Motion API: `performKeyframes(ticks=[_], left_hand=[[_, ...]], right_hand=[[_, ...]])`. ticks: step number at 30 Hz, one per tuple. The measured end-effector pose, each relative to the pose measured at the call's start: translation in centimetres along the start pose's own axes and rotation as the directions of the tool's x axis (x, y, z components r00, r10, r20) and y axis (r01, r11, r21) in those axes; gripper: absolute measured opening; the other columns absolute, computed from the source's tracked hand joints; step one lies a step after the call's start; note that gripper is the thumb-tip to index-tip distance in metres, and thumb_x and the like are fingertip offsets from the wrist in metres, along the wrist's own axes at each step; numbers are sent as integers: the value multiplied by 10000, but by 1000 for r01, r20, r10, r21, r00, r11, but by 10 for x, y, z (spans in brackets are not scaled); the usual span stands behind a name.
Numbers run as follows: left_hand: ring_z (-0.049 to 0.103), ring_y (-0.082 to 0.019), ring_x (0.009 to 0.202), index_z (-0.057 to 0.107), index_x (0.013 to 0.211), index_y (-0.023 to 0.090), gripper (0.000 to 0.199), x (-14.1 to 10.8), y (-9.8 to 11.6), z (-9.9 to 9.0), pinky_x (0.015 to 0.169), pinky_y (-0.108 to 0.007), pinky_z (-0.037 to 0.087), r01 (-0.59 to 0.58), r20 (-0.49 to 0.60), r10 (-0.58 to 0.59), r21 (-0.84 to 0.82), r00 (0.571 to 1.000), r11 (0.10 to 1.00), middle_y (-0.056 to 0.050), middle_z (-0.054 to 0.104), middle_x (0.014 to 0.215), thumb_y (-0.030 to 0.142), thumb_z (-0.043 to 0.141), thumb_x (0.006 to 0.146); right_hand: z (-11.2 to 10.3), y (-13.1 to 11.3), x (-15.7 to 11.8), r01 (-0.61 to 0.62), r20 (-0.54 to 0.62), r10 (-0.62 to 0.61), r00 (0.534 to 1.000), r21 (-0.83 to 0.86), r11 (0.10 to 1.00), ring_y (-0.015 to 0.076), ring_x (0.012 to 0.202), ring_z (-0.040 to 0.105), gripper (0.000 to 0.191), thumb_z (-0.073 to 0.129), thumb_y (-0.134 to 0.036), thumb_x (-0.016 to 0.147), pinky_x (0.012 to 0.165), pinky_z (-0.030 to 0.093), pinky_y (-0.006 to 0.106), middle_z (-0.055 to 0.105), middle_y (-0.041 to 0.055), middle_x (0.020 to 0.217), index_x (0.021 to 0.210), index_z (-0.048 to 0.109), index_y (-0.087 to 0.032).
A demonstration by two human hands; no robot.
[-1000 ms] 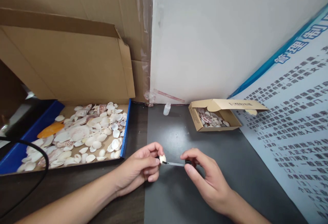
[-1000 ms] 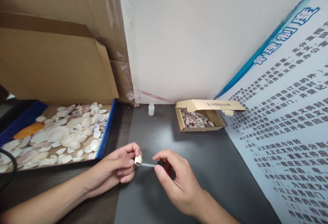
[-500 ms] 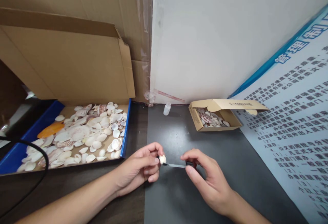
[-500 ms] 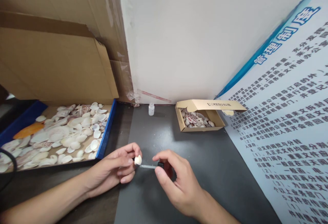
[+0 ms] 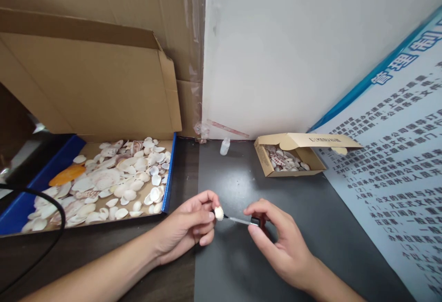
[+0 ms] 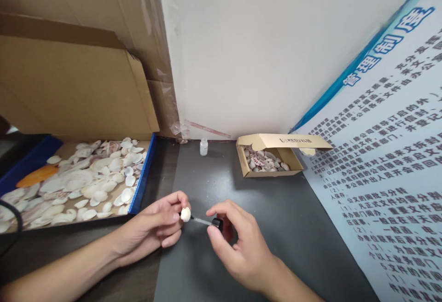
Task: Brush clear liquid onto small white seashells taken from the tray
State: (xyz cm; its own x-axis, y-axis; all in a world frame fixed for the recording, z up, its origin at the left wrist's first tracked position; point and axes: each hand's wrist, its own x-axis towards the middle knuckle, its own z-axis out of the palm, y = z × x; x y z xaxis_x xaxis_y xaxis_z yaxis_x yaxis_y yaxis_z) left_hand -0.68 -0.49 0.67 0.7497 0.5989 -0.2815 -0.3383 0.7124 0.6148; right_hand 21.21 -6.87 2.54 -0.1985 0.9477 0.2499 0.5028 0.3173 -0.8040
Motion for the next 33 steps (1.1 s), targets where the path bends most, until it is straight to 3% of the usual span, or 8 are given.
performKeyframes(ticks=[9, 14, 21, 28, 33], left_hand=[[241, -20, 471, 549, 890, 178, 205, 1, 0, 2, 467, -194, 284, -3, -19, 4, 35, 1000, 999, 57, 449, 750, 179, 732, 796], [229, -18, 469, 549, 895, 175, 212, 1, 1, 3, 463, -190, 281, -6, -31, 7, 17, 999, 1000, 56, 468, 744, 168, 734, 792], [235, -19, 471, 553, 902, 173, 204, 1, 0, 1, 467, -188, 298, -2, -21, 2, 6, 1000, 1000, 58, 451, 738, 161, 726, 796], [226, -22, 472, 568, 899, 172, 151, 1, -1, 0, 471, -185, 312, -4, -20, 4, 13, 1000, 1000, 61, 439, 721, 162, 699, 823], [218, -14, 458, 611, 944, 164, 166, 2, -3, -1, 459, -181, 300, 9, -26, -9, 37, 1000, 999, 65, 432, 707, 182, 717, 818]], right_hand=[[-2, -1, 0, -34, 123, 34, 992, -2, 999, 151, 649, 562, 116, 503, -221, 948, 596, 448, 260, 564, -2, 791, 1030, 584, -232], [-2, -1, -1, -4, 109, 2, 994, 20, 1000, 155, 669, 572, 128, 490, -207, 951, 607, 457, 259, 580, 0, 803, 1042, 573, -241], [1, 3, -3, -4, -2, 4, 1000, 66, 998, 130, 654, 589, 239, 524, -174, 930, 629, 494, 227, 611, -17, 841, 1146, 523, -277], [-1, 0, -2, -31, 43, 27, 999, 86, 996, 125, 604, 559, 146, 476, -200, 963, 575, 457, 218, 584, -33, 738, 1055, 572, -260], [0, 3, -1, -35, 47, 35, 998, 5, 999, 144, 655, 564, 86, 534, -230, 954, 596, 442, 241, 595, -13, 789, 1011, 595, -252]])
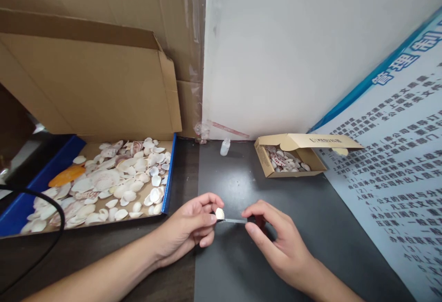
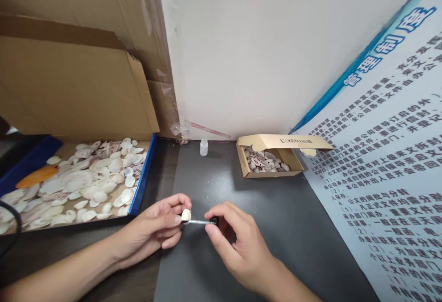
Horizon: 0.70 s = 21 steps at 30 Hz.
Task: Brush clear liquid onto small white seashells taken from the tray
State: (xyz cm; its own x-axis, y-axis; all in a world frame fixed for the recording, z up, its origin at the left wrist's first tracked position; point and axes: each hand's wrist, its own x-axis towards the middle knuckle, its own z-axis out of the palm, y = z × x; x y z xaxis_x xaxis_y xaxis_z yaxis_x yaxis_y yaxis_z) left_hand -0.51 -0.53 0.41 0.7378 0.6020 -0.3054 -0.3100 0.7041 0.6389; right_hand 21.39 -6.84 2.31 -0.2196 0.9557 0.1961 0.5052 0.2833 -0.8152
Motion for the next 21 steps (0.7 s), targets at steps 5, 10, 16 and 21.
performKeyframes(ticks=[5, 10, 16, 21], left_hand=[[212, -9, 450, 626, 926, 148, 177, 1, 1, -1, 450, -182, 287, 12, 4, -12, -9, 1000, 1000, 62, 429, 703, 202, 740, 801], [316, -10, 470, 604, 952, 180, 267, 1, -1, -1, 453, -183, 280, -11, -14, 11, 1, 1000, 1000, 48, 482, 787, 201, 786, 757], [331, -2, 473, 642, 936, 150, 288, 1, -1, 1, 439, -175, 268, 15, -27, -14, 10, 1000, 1000, 33, 505, 800, 223, 821, 723], [337, -2, 484, 661, 944, 159, 265, 1, 1, 2, 440, -167, 286, 6, -27, -6, 16, 1000, 1000, 32, 503, 807, 237, 814, 743]], right_hand=[[0, 0, 2, 0, -11, 1, 1000, 7, 1000, 148, 659, 562, 80, 537, -239, 949, 609, 453, 245, 588, -9, 786, 995, 602, -243], [0, 0, 3, -13, -12, 13, 1000, 5, 1000, 143, 640, 555, 83, 537, -237, 949, 597, 453, 235, 573, -18, 763, 994, 606, -242], [0, 1, 3, -31, 6, 31, 999, -9, 999, 147, 647, 555, 89, 531, -244, 949, 605, 451, 241, 570, -16, 765, 996, 606, -240], [-1, 2, 4, -42, 24, 42, 999, -14, 999, 154, 663, 563, 94, 522, -257, 954, 618, 451, 249, 590, -6, 779, 991, 606, -234]])
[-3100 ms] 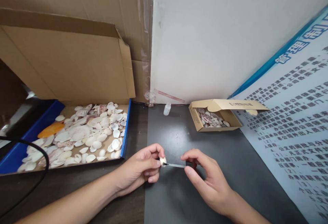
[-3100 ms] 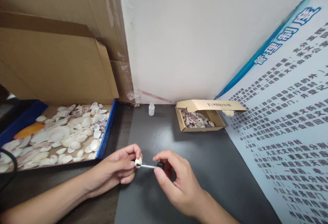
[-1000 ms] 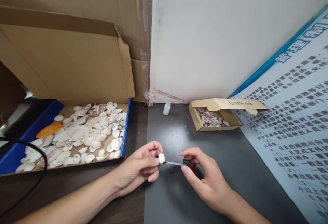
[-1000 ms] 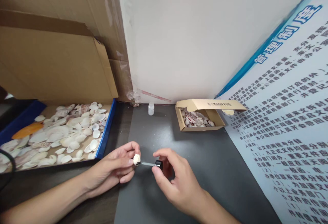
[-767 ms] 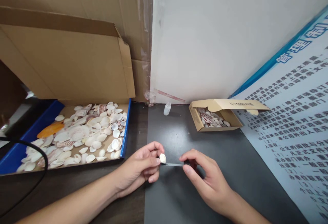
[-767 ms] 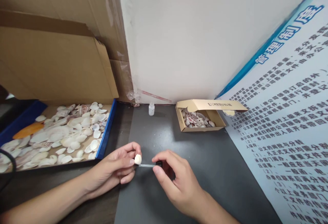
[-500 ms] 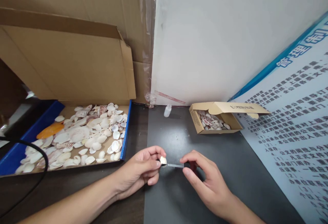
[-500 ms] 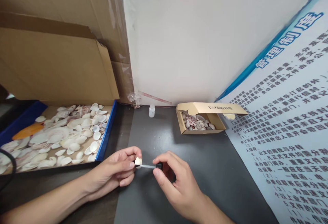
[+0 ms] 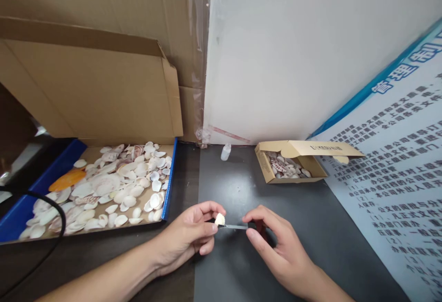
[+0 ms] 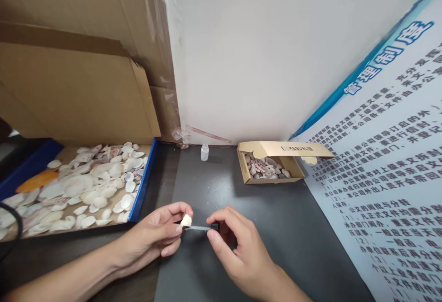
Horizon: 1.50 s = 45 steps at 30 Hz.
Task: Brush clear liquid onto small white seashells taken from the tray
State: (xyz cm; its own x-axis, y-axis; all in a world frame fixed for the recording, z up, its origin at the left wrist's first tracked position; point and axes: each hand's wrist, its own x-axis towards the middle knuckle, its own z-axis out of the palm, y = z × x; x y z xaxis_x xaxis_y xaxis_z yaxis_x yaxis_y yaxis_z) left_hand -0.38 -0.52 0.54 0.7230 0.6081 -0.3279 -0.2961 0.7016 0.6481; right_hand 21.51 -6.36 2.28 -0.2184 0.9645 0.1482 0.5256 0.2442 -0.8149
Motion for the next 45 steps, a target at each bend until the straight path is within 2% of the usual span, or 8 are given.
performKeyframes(ticks=[5, 9, 18, 24, 29, 36, 40, 45], left_hand=[[174, 20, 426, 643, 965, 201, 194, -1, 0, -1, 385, -150, 184, 38, 50, -37, -9, 998, 999, 70, 447, 748, 220, 760, 812], [174, 25, 422, 629, 975, 218, 194, 0, 1, -3, 375, -137, 203, 42, 64, -41, -10, 997, 999, 75, 451, 757, 215, 750, 823], [157, 39, 362, 544, 1010, 228, 193, -4, 4, 0, 315, -113, 161, 75, 38, -76, 20, 996, 997, -10, 667, 919, 244, 682, 876], [172, 35, 343, 543, 972, 205, 241, -3, 4, 5, 298, -112, 173, 70, 25, -71, 53, 997, 996, -36, 707, 902, 312, 715, 843], [171, 27, 347, 547, 927, 187, 239, -3, 0, 5, 309, -106, 183, 64, 51, -70, 107, 996, 992, -30, 703, 788, 366, 692, 862], [180, 13, 360, 529, 941, 188, 271, -4, -2, 6, 292, -97, 263, 34, 35, -40, 159, 999, 987, -27, 687, 786, 435, 630, 897], [171, 18, 356, 515, 1020, 198, 284, -3, 0, 6, 276, -103, 315, 26, 26, -30, 144, 999, 989, -18, 681, 867, 413, 648, 892], [167, 27, 345, 519, 900, 170, 221, -3, 4, 6, 274, -96, 326, 42, -23, -41, 86, 999, 995, -21, 683, 878, 350, 647, 898]], right_hand=[[-1, 2, 0, 5, -22, -5, 1000, 9, 1000, 156, 658, 564, 107, 515, -261, 955, 617, 454, 249, 595, -5, 777, 993, 610, -233], [-1, 3, 0, 11, -16, -11, 1000, 10, 1000, 158, 670, 571, 106, 518, -262, 953, 634, 458, 252, 601, -2, 784, 997, 610, -232], [-2, 2, 0, 29, -57, -28, 998, 20, 999, 167, 658, 573, 119, 513, -257, 954, 590, 460, 253, 615, 18, 785, 982, 623, -221], [-3, 2, 0, 71, -97, -69, 993, 12, 997, 157, 637, 561, 105, 527, -240, 947, 581, 463, 246, 606, 8, 773, 993, 621, -231], [-2, 1, 0, 78, -102, -78, 992, -6, 997, 155, 626, 555, 95, 528, -226, 942, 579, 461, 248, 590, 3, 750, 986, 613, -226], [0, -1, 0, 95, -109, -96, 989, -16, 995, 157, 620, 555, 94, 528, -214, 929, 581, 463, 256, 586, 4, 741, 974, 610, -216], [1, 0, -1, 97, -122, -98, 988, -16, 995, 158, 622, 550, 99, 539, -217, 922, 576, 460, 259, 593, 10, 753, 983, 616, -214], [5, 2, 0, 91, -164, -91, 982, -9, 996, 158, 634, 550, 120, 551, -227, 921, 577, 461, 256, 591, 13, 761, 1006, 634, -210]])
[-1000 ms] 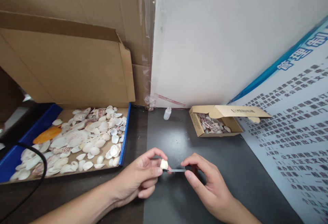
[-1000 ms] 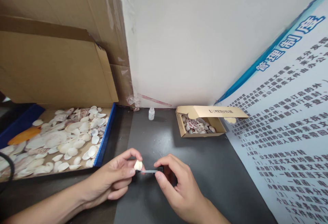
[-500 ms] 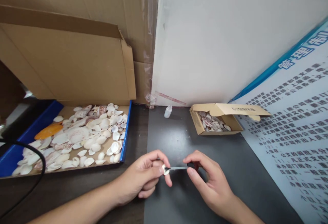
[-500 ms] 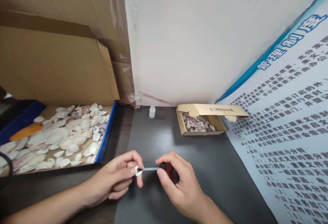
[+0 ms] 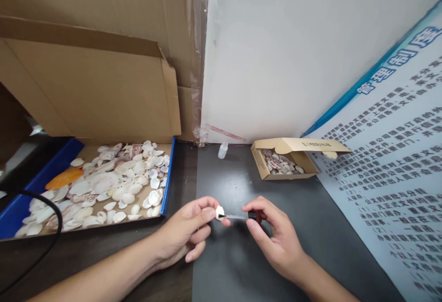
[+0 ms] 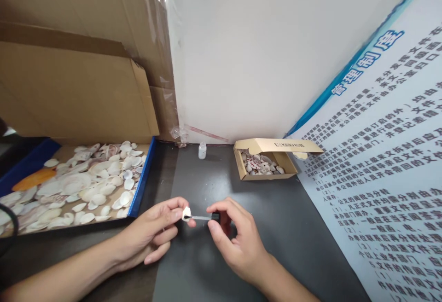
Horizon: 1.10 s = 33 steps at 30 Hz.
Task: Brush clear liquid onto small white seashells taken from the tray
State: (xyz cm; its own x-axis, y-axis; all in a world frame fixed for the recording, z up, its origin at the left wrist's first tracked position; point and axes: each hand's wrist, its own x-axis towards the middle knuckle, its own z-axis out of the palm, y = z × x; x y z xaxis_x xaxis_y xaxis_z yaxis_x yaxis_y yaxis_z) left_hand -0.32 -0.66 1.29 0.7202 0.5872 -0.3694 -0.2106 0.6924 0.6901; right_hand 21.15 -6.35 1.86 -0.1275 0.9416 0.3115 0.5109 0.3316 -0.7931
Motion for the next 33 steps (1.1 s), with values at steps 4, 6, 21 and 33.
performKeyframes(ticks=[4, 6, 21, 33], left_hand=[[184, 19, 361, 519, 905, 171, 233, -1, 1, 0, 268, -98, 327, 4, -37, -4, -9, 999, 1000, -32, 681, 923, 346, 669, 878], [182, 17, 367, 532, 893, 166, 242, -2, 2, -1, 271, -94, 321, -12, -54, 12, -3, 998, 1000, -7, 654, 880, 371, 660, 882], [158, -18, 440, 524, 857, 188, 133, -1, 5, -5, 339, -101, 278, -61, -33, 58, -72, 998, 996, 56, 512, 763, 221, 653, 868], [110, -44, 459, 526, 832, 189, 131, 0, 2, -6, 366, -129, 237, -62, -13, 61, -58, 998, 996, 90, 286, 619, 229, 640, 883]], right_hand=[[2, 0, 6, 14, 18, -14, 1000, -5, 1000, 154, 632, 549, 163, 562, -219, 922, 571, 458, 252, 581, 14, 770, 1058, 651, -206], [3, 1, 12, 38, 42, -38, 998, -14, 999, 153, 624, 545, 167, 566, -224, 923, 566, 454, 252, 570, 9, 747, 1058, 662, -202], [5, 18, 18, 213, 34, -212, 977, -36, 976, 145, 606, 539, 200, 545, -166, 908, 580, 477, 262, 555, 2, 758, 1096, 602, -208], [3, 12, 13, 170, -25, -174, 984, -118, 978, 137, 590, 548, 186, 551, -167, 878, 562, 459, 244, 538, -25, 744, 1039, 486, -235]])
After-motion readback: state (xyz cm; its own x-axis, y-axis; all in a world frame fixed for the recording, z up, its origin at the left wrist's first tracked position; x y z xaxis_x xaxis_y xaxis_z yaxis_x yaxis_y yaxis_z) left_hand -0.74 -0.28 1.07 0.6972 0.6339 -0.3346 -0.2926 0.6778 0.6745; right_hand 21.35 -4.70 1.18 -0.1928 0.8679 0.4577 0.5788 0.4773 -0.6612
